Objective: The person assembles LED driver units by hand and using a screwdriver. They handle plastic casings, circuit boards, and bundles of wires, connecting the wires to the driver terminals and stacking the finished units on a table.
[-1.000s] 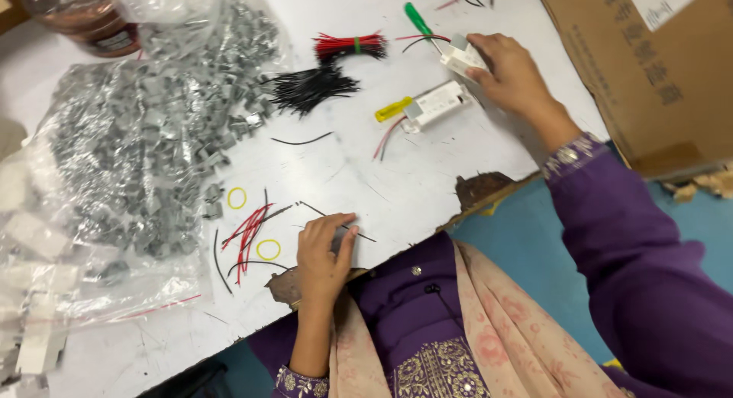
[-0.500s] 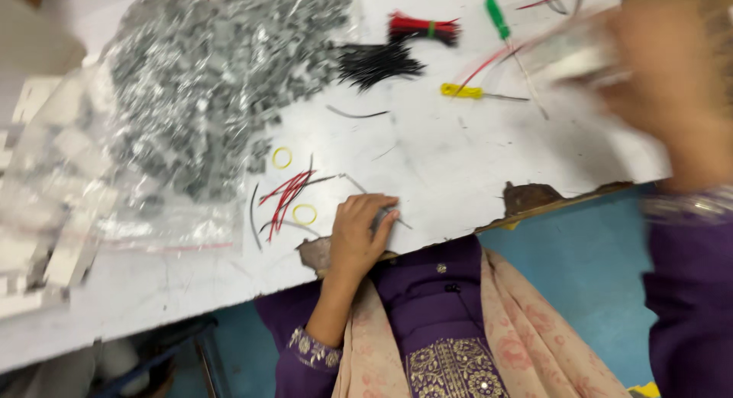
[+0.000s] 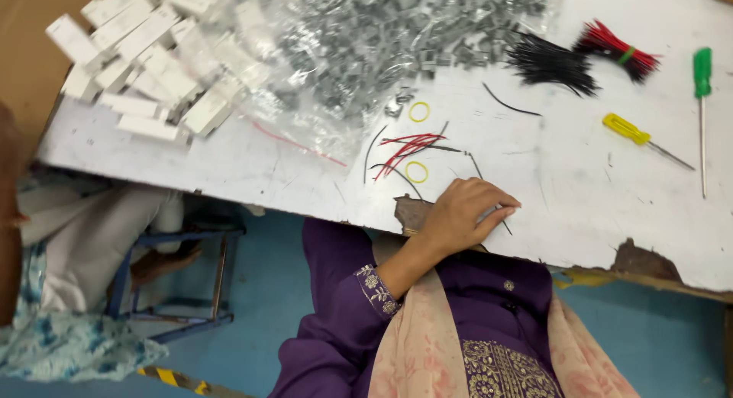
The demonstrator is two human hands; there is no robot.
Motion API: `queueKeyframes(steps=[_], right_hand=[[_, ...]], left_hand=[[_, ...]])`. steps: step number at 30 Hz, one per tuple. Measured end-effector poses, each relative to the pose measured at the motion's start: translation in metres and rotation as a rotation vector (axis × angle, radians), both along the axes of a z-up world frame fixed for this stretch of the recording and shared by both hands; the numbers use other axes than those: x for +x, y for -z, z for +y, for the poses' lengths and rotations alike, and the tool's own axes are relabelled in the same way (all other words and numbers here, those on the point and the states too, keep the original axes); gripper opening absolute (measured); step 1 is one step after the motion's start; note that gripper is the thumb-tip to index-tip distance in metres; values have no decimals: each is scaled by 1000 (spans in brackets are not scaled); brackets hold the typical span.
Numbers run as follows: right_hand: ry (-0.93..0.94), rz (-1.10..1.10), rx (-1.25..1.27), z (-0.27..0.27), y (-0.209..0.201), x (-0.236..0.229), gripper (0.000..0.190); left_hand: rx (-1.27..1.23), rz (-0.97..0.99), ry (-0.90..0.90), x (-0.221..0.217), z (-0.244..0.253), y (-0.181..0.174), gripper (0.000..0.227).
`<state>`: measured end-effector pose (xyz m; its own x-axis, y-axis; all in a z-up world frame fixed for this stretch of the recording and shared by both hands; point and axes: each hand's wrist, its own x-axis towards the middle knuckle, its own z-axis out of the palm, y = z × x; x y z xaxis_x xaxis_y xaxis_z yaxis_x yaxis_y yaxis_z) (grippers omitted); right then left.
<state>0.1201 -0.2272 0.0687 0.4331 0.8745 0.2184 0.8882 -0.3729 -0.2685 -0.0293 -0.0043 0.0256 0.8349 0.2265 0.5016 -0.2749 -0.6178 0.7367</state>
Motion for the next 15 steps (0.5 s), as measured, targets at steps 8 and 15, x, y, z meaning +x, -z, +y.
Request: queueKeyframes(steps=[8,15], right_hand=[[-24,36,92,25,8,-23,26],[-71,631,121,-49,75,12,18]], left_hand=[[115,-415,-267,-66,97,-33,14],[248,-106,-1114,-192,335,-62,24]])
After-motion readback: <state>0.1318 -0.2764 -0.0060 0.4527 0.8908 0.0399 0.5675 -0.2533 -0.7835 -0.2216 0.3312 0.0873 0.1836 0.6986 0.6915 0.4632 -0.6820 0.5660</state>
